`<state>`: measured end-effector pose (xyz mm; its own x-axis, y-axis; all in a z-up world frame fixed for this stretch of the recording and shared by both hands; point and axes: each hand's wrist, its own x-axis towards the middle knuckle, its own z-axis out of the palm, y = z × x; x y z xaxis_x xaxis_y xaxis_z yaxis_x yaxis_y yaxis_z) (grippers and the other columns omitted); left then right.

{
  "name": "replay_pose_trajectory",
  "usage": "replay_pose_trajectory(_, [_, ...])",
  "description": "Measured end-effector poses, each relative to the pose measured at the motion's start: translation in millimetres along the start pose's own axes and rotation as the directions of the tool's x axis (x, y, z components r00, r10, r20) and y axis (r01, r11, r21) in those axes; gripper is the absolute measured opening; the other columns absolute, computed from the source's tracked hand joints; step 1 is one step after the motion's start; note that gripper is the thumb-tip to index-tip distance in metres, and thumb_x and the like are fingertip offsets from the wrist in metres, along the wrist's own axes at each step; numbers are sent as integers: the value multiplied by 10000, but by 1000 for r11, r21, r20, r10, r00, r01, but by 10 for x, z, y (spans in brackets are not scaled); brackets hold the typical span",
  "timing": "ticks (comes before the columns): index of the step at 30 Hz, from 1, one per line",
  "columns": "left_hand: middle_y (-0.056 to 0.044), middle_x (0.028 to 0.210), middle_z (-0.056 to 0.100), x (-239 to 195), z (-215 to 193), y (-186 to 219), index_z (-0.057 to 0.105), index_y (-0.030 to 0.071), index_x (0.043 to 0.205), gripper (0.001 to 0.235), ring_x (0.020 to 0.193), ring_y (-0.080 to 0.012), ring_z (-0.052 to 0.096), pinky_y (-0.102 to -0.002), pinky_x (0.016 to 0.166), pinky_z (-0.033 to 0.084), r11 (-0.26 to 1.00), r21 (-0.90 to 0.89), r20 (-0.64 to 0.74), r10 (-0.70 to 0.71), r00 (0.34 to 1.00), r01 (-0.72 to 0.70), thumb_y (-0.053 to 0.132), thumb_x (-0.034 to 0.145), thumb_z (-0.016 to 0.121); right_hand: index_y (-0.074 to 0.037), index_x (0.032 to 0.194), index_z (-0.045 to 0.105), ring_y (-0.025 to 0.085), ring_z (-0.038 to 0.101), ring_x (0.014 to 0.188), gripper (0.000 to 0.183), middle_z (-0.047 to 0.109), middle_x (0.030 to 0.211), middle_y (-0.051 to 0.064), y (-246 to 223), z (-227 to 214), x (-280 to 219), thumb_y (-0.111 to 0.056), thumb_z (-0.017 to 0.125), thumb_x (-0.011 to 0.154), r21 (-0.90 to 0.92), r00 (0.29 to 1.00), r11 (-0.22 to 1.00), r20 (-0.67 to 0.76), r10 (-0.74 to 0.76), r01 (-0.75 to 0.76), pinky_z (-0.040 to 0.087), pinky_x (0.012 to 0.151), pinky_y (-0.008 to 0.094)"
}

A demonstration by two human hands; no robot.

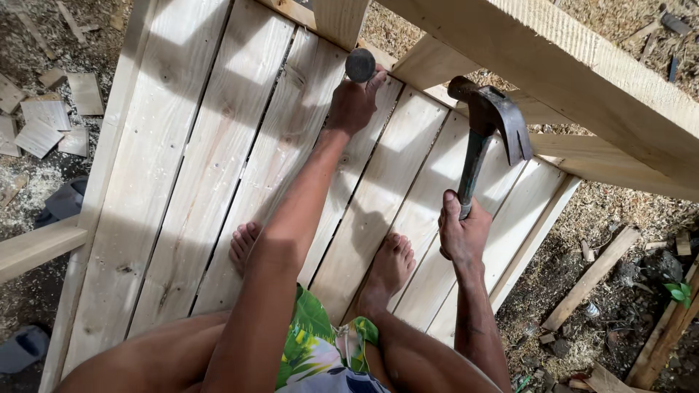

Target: The person uses a hammer and a metal punch to drive nails into wooden planks on a raised wooden platform. They repeatedly position the punch over nail heads and strike it with the hammer to secure the planks to the frame.

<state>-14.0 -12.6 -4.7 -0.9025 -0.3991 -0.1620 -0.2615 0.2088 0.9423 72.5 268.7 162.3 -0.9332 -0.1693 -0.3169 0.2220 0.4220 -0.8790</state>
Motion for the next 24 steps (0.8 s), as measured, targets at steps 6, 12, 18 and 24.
replay_pose_trajectory(6, [-228,784,714,147,179,-103,734,53,818,427,751,-409,709,-514,721,574,845,481,61,235,970,-235,335,1055,517,-39,793,566,42,431,493,387,497,586,-49,93,105,45,-322,636,1048,-80,994,991,-8,107,-107,333,425,260])
replay_pose_trajectory(12, [-226,717,704,143,201,-410,698,18,756,364,681,-387,714,-490,664,581,858,441,31,278,960,-263,234,1023,578,-33,790,572,51,457,500,397,518,581,-37,127,172,99,-312,631,1067,-208,999,978,33,21,-13,365,441,264])
replay_pose_trajectory(18, [-207,785,729,46,242,-308,673,29,780,106,706,-354,730,-440,679,606,822,430,2,413,911,-373,57,876,635,-46,855,610,70,522,536,286,552,619,-11,-13,76,-96,-230,555,1066,-218,889,862,71,-453,457,419,503,267])
replay_pose_trajectory(24, [-223,846,727,-36,208,-117,691,56,1180,342,699,-377,717,-455,668,600,845,332,-28,454,891,-420,5,847,636,23,904,608,180,541,515,270,566,603,89,-202,316,83,-213,639,1029,-297,969,931,184,-164,214,456,527,345])
